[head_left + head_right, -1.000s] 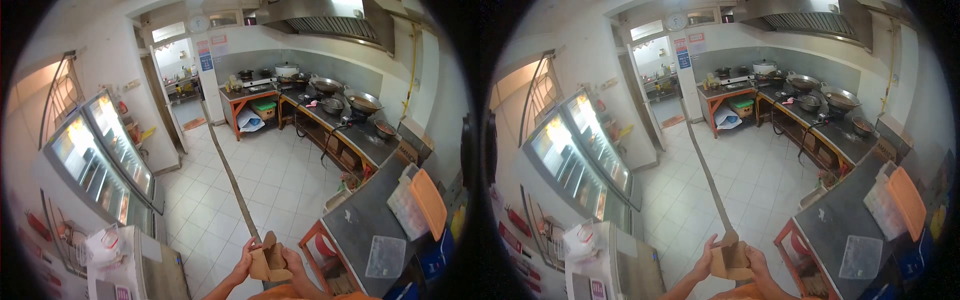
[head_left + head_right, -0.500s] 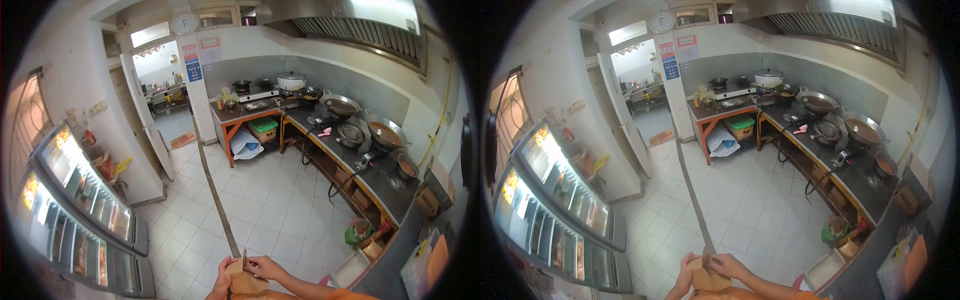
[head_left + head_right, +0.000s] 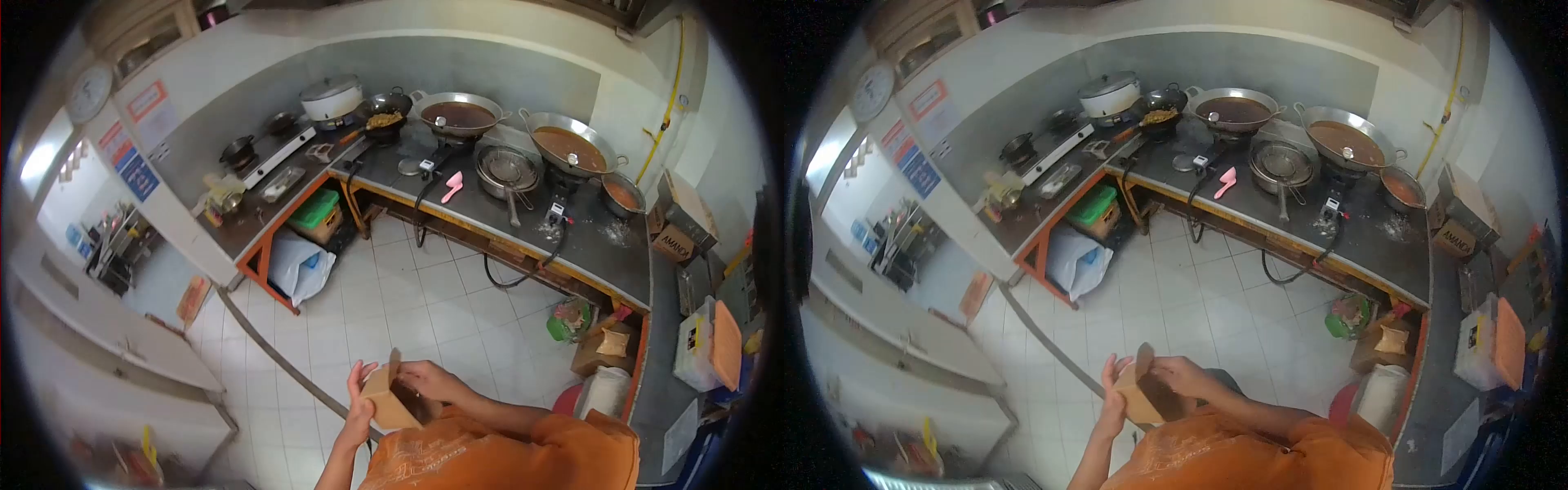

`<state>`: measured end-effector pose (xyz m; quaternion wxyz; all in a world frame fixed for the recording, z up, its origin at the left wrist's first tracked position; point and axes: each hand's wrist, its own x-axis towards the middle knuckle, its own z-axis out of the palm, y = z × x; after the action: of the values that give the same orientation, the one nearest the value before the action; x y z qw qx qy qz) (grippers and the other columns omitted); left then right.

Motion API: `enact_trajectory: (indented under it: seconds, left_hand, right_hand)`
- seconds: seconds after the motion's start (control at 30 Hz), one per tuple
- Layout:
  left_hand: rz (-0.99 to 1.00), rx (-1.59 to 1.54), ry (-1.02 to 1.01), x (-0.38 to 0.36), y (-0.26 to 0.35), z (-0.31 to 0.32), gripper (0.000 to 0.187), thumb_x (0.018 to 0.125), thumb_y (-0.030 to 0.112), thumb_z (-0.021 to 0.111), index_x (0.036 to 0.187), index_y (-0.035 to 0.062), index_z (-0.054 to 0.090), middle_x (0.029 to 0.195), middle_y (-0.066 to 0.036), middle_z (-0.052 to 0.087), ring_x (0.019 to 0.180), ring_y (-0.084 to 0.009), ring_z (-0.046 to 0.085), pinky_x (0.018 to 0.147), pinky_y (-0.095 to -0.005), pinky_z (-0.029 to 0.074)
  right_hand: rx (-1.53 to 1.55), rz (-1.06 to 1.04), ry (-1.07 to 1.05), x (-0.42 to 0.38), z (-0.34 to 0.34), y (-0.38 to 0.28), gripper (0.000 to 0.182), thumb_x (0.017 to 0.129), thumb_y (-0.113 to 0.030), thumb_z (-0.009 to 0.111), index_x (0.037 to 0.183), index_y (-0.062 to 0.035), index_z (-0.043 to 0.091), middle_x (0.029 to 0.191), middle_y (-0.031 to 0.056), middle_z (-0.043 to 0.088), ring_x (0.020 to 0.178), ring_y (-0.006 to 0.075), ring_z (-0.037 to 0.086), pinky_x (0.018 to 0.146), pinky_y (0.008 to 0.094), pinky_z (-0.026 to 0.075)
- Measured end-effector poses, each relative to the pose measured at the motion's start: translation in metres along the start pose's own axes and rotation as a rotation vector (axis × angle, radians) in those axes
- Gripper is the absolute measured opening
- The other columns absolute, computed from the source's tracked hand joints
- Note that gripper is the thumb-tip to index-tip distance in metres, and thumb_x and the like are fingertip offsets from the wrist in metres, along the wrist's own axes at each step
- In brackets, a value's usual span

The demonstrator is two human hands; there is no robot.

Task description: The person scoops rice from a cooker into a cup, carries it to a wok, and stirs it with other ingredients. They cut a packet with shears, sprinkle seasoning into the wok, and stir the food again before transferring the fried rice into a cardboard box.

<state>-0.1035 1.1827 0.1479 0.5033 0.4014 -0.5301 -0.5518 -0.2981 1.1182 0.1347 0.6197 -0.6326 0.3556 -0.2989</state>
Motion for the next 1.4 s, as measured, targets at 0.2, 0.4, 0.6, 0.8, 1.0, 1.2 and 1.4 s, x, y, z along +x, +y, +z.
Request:
enact_trajectory:
  seconds: [0.2,0.4,0.6,0.8,1.0,1.2,1.4]
  left_hand:
    - [-0.34,-0.354,-0.226,0.206,-0.048,-0.046,0.086,0.093,0.067,0.043,0.154,0.0127,0.017,0.152,-0.009,0.031,0.141,-0.0239,0.029,0.115,-0.0396,0.026]
    - [-0.386,-0.5,0.071,0.375,-0.084,-0.091,0.071,0.098,0.061,0.036,0.152,0.0153,0.025,0.151,-0.01,0.035,0.14,-0.0263,0.035,0.114,-0.0434,0.031]
    - [-0.364,-0.539,0.307,0.522,-0.073,-0.174,0.073,0.1,0.064,0.023,0.147,0.01,0.033,0.145,-0.011,0.044,0.132,-0.0304,0.044,0.107,-0.0465,0.039]
    - [-0.187,-0.487,0.407,0.665,-0.107,-0.285,0.068,0.102,0.059,0.024,0.148,0.0096,0.033,0.147,-0.009,0.042,0.136,-0.0258,0.041,0.113,-0.0434,0.032]
    - [-0.173,-0.57,0.227,0.873,-0.131,-0.38,0.064,0.102,0.056,0.032,0.148,0.011,0.029,0.147,-0.007,0.039,0.137,-0.0234,0.038,0.113,-0.0411,0.032]
    - [-0.279,-0.627,0.062,1.034,-0.136,-0.46,0.081,0.091,0.065,0.049,0.147,0.0092,0.03,0.144,-0.007,0.041,0.135,-0.0226,0.039,0.112,-0.0403,0.034]
    - [-0.247,-0.611,-0.124,1.137,-0.131,-0.478,0.08,0.092,0.062,0.051,0.151,0.0126,0.028,0.151,-0.006,0.035,0.14,-0.0242,0.033,0.115,-0.0439,0.028]
  right_hand:
    - [-0.009,0.192,0.34,0.135,-0.099,0.004,0.029,0.096,-0.018,0.058,0.12,-0.0016,0.06,0.103,0.0136,0.068,0.093,0.0199,0.064,0.082,0.033,0.05]
    - [0.154,-0.03,0.408,0.31,-0.211,0.057,0.035,0.092,-0.016,0.066,0.124,-0.0045,0.058,0.101,0.0038,0.06,0.086,0.011,0.055,0.076,0.0277,0.048]
    - [-0.217,-0.135,0.429,0.504,-0.327,0.011,0.032,0.092,-0.014,0.065,0.121,-0.0044,0.06,0.092,0.0027,0.058,0.08,0.0124,0.055,0.069,0.0271,0.049]
    - [0.545,0.164,0.657,0.704,-0.455,0.032,0.045,0.098,-0.031,0.058,0.13,-0.0021,0.05,0.097,0.01,0.063,0.08,0.0203,0.064,0.065,0.0378,0.059]
    - [0.979,0.308,0.694,0.85,-0.511,0.005,0.043,0.099,-0.027,0.056,0.13,0.0002,0.044,0.099,0.0164,0.064,0.079,0.0251,0.066,0.066,0.0364,0.06]
    - [-0.376,0.511,0.715,0.832,-0.534,0.0,0.061,0.092,-0.015,0.059,0.146,-0.0046,0.032,0.075,0.013,0.064,0.055,0.0245,0.061,0.05,0.0368,0.049]
    - [-1.121,0.831,0.674,0.831,-0.53,-0.022,0.072,0.087,-0.006,0.056,0.152,-0.0119,0.025,0.087,0.0323,0.063,0.075,0.05,0.061,0.067,0.0574,0.047]
